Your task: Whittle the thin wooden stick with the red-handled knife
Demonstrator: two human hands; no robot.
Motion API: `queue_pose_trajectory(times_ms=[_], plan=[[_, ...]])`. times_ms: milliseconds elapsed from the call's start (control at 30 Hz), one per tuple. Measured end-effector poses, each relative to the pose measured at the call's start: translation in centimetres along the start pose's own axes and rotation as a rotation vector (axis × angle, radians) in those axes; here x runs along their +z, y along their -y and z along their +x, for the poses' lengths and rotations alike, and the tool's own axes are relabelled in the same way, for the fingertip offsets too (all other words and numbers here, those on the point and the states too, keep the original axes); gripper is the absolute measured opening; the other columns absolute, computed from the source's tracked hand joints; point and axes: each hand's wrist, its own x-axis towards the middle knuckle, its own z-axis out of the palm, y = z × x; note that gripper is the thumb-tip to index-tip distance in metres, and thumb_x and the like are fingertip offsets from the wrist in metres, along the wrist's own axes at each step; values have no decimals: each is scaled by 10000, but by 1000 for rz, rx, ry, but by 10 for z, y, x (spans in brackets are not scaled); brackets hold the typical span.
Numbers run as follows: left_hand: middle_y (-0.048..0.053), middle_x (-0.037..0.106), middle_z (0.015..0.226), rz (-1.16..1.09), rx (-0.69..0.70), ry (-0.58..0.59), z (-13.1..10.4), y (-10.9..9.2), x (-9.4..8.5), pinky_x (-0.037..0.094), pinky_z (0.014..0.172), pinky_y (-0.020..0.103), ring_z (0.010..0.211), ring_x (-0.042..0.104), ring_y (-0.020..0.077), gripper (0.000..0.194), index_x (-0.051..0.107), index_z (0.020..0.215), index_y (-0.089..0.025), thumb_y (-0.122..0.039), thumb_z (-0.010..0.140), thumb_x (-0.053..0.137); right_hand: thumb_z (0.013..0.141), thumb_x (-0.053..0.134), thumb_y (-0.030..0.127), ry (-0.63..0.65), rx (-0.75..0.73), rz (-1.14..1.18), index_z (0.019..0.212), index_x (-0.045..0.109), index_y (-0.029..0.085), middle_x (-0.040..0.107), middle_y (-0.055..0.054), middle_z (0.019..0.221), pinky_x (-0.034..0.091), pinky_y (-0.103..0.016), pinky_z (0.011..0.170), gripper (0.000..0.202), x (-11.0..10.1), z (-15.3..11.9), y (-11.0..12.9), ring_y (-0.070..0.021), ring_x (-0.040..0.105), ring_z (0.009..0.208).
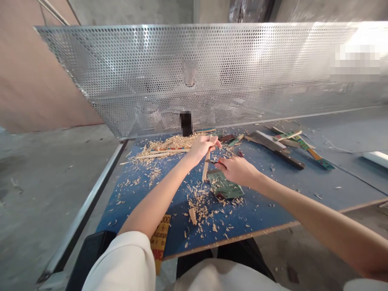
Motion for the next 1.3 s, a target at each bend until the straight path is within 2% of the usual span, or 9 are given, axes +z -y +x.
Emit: queue_pose_trajectory(times_ms=[200,300,400,500,633,800,1000,1133,1300], plan=[[10,426,529,-25,-9,-23,2,6,-2,286,577,331,509,366,117,396,715,711,-151,-402,983,574,1066,345,428,56,62,94,942,683,216,709,-75,767,281,-303,558,418,25,-4,12,-178,590,591],[5,407,519,-17,-3,-57,4,9,-4,273,566,330,494,333,111,412,698,689,-157,-414,986,573,1042,418,434,145,3,88,887,687,210,681,-68,709,297,-304,548,383,34,-15,29,-155,560,531],[5,418,529,-8,6,-64,4,10,-5,278,576,329,498,339,108,404,689,685,-158,-402,986,576,1059,358,429,12,19,42,1006,685,198,683,-79,701,270,-311,544,404,29,-22,37,-168,563,536],[1,415,536,7,12,-66,3,9,-6,284,587,331,513,360,115,399,693,700,-162,-405,990,567,1068,313,455,-111,24,9,1029,667,199,677,-76,690,237,-315,545,439,12,-21,28,-175,548,536],[-2,401,535,20,-14,-63,4,12,-11,273,587,332,521,354,122,407,698,728,-166,-434,998,552,1068,306,478,-184,87,12,979,647,207,643,-50,648,205,-306,543,445,-4,-16,6,-167,525,527],[11,423,554,-78,-24,13,10,19,-21,271,590,326,527,364,122,414,702,736,-156,-401,1013,516,1069,317,504,-156,91,54,952,618,218,643,-31,651,213,-295,543,432,10,-22,-3,-166,545,536],[20,440,594,-93,-37,-30,11,24,-32,281,582,315,551,377,123,404,700,748,-153,-393,1012,511,1083,324,491,-61,21,-5,956,603,221,671,-30,683,211,-298,551,408,25,-25,-4,-181,605,585],[17,455,599,-66,-48,-121,12,33,-39,289,565,299,551,389,117,411,690,733,-156,-424,1002,529,1087,326,492,-61,-32,-12,965,605,221,691,-34,718,237,-300,564,407,25,-14,-12,-191,628,617],[3,503,632,-57,-5,-276,14,55,-46,376,586,269,561,433,105,403,641,717,-172,-528,906,667,1085,338,495,-28,-138,28,985,620,221,726,-49,782,282,-292,593,406,25,11,-26,-205,670,683]])
